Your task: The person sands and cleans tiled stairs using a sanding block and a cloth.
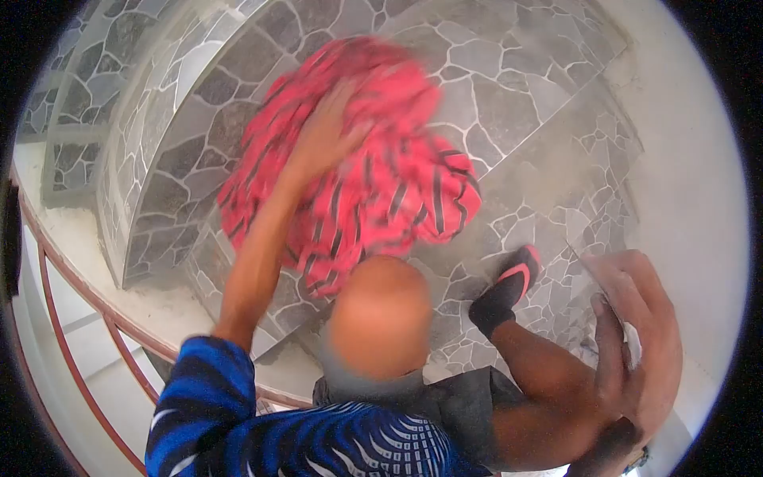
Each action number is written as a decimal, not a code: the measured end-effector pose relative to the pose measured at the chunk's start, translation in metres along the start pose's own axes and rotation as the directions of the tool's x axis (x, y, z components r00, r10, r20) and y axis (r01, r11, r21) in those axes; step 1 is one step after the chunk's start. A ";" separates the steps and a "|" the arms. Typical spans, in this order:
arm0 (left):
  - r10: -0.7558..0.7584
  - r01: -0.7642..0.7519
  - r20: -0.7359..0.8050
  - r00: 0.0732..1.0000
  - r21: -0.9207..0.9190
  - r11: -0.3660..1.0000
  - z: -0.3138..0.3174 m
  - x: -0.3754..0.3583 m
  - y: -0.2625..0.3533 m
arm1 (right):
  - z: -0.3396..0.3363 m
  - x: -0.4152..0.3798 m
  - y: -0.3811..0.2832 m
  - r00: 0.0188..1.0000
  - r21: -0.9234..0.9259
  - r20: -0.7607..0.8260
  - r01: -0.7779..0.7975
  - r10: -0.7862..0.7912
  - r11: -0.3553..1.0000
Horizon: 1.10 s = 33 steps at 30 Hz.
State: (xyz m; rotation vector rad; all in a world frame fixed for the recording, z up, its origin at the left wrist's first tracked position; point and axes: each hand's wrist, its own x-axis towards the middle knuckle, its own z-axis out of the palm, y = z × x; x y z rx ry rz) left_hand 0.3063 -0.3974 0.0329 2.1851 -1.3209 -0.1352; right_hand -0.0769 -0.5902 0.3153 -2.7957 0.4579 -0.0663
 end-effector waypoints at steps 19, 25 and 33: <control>0.027 -0.019 0.130 0.991 -0.061 0.998 0.003 0.044 -0.025 | 0.008 0.006 -0.024 0.986 0.211 -0.118 -0.087 0.114 0.974; -0.104 0.076 0.157 0.982 0.175 0.982 -0.069 -0.116 -0.016 | 0.003 -0.010 0.011 0.999 -0.043 -0.006 -0.032 0.032 0.999; 0.119 -0.115 0.243 0.963 -0.034 0.993 -0.004 0.068 -0.030 | -0.025 0.000 0.003 0.959 0.084 0.086 -0.276 0.269 0.957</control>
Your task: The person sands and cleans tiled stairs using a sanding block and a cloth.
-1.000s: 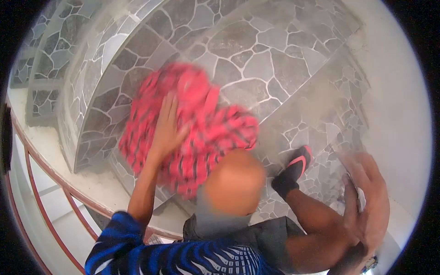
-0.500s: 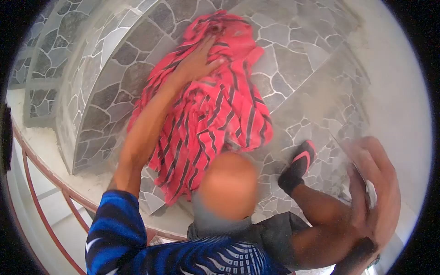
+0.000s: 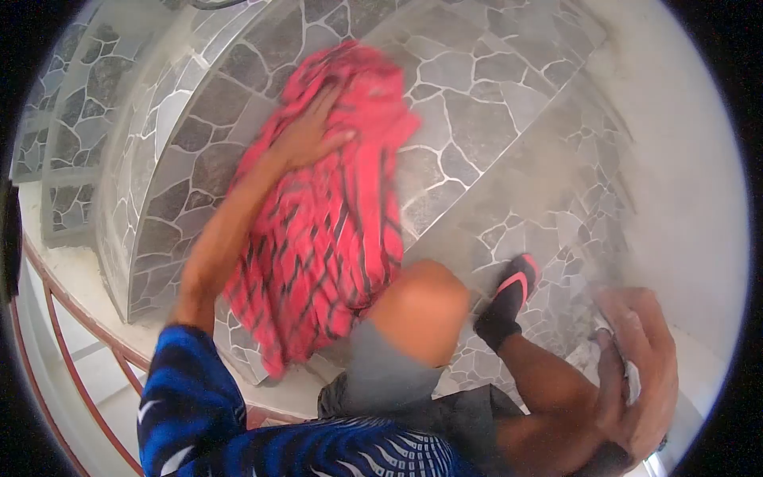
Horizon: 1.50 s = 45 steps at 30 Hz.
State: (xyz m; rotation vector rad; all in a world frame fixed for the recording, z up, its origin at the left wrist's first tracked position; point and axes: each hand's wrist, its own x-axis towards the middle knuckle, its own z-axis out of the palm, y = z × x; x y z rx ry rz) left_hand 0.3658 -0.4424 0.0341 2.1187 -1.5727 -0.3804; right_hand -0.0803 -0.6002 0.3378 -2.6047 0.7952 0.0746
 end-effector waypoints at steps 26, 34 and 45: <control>-0.127 0.125 -0.076 0.989 -0.025 0.992 0.003 0.001 0.016 | -0.001 -0.037 0.070 0.993 -0.088 -0.067 -0.100 0.094 0.991; -0.093 0.089 -0.091 0.992 -0.049 0.995 0.059 0.237 0.006 | 0.007 -0.003 0.016 0.995 -0.124 -0.093 0.011 -0.022 0.992; -0.364 0.381 -0.230 0.903 0.033 0.924 -0.006 -0.177 0.031 | 0.011 -0.023 0.065 0.999 -0.108 -0.034 -0.009 0.005 0.994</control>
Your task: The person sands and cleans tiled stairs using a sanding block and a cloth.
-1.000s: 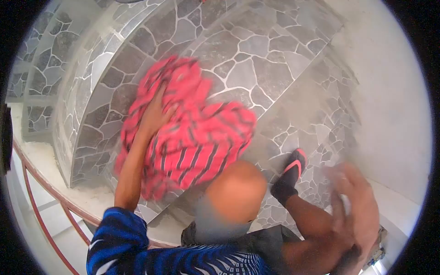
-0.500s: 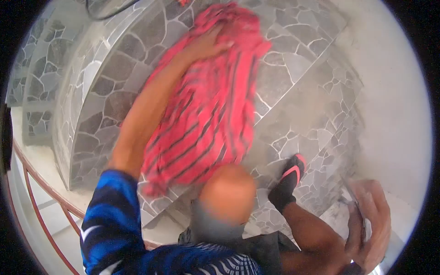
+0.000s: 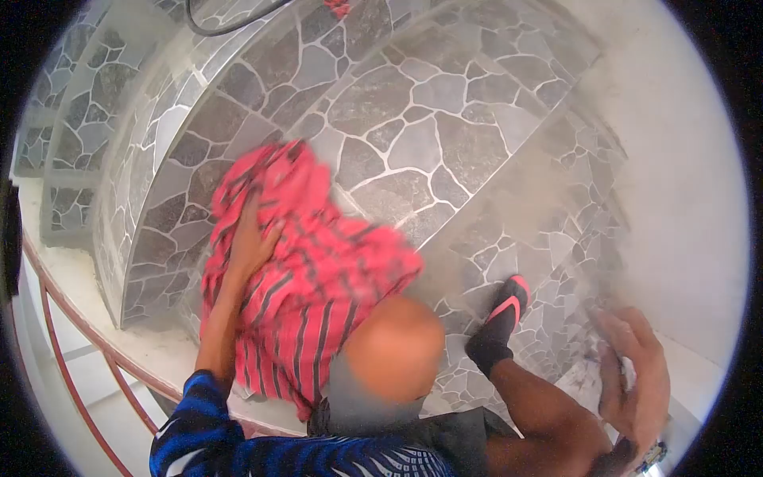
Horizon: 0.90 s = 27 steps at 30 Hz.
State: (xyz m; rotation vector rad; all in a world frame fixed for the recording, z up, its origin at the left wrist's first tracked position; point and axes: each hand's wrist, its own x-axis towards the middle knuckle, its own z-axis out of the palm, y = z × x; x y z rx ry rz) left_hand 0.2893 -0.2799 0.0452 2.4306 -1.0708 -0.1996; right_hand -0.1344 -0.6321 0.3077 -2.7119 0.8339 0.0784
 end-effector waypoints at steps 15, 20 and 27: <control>0.359 -0.330 0.166 0.919 -0.176 0.927 0.137 0.371 0.133 | -0.008 0.021 0.002 0.997 0.125 0.038 0.056 -0.061 0.991; 0.357 -0.336 0.076 0.931 -0.202 0.920 0.173 0.399 0.143 | -0.012 0.024 -0.032 0.995 0.007 0.001 0.102 -0.102 0.995; 0.239 -0.176 0.168 0.956 -0.319 0.931 0.037 0.144 0.049 | -0.005 0.005 -0.019 1.000 -0.064 -0.026 0.000 -0.002 0.998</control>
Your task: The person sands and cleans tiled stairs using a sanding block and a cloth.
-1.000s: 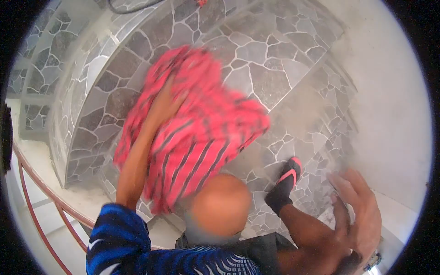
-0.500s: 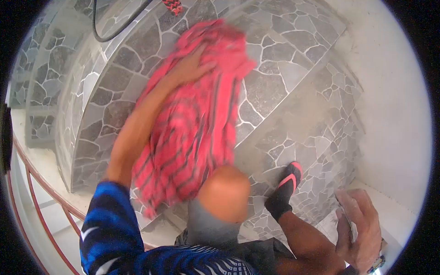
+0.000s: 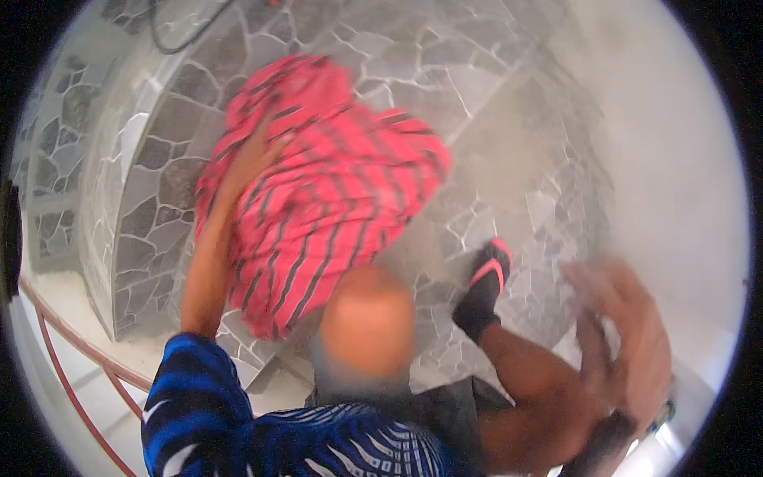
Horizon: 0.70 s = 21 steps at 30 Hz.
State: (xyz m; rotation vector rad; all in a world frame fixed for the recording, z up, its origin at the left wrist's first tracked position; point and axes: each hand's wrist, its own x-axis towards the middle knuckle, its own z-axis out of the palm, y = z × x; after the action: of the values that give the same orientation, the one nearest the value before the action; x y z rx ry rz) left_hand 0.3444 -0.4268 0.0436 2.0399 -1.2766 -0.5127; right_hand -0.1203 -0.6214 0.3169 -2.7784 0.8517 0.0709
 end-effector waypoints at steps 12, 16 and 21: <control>0.318 -0.357 0.178 0.931 0.271 0.894 0.127 -0.047 0.119 | -0.009 0.002 -0.018 0.996 0.077 -0.049 0.081 -0.078 0.994; 0.166 -0.106 0.401 0.901 -0.167 0.980 0.147 -0.073 0.126 | -0.002 0.005 -0.014 0.971 0.073 -0.135 0.207 -0.196 0.976; -0.321 0.309 0.377 0.869 0.093 0.946 0.074 -0.118 0.090 | 0.002 0.007 0.010 0.984 0.026 -0.038 0.175 -0.174 0.984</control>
State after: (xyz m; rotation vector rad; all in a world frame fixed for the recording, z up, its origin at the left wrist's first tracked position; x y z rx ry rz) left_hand 0.1886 -0.3726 0.0538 2.2610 -1.1685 -1.1041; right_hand -0.1198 -0.6332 0.3124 -2.8209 0.6089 -0.0210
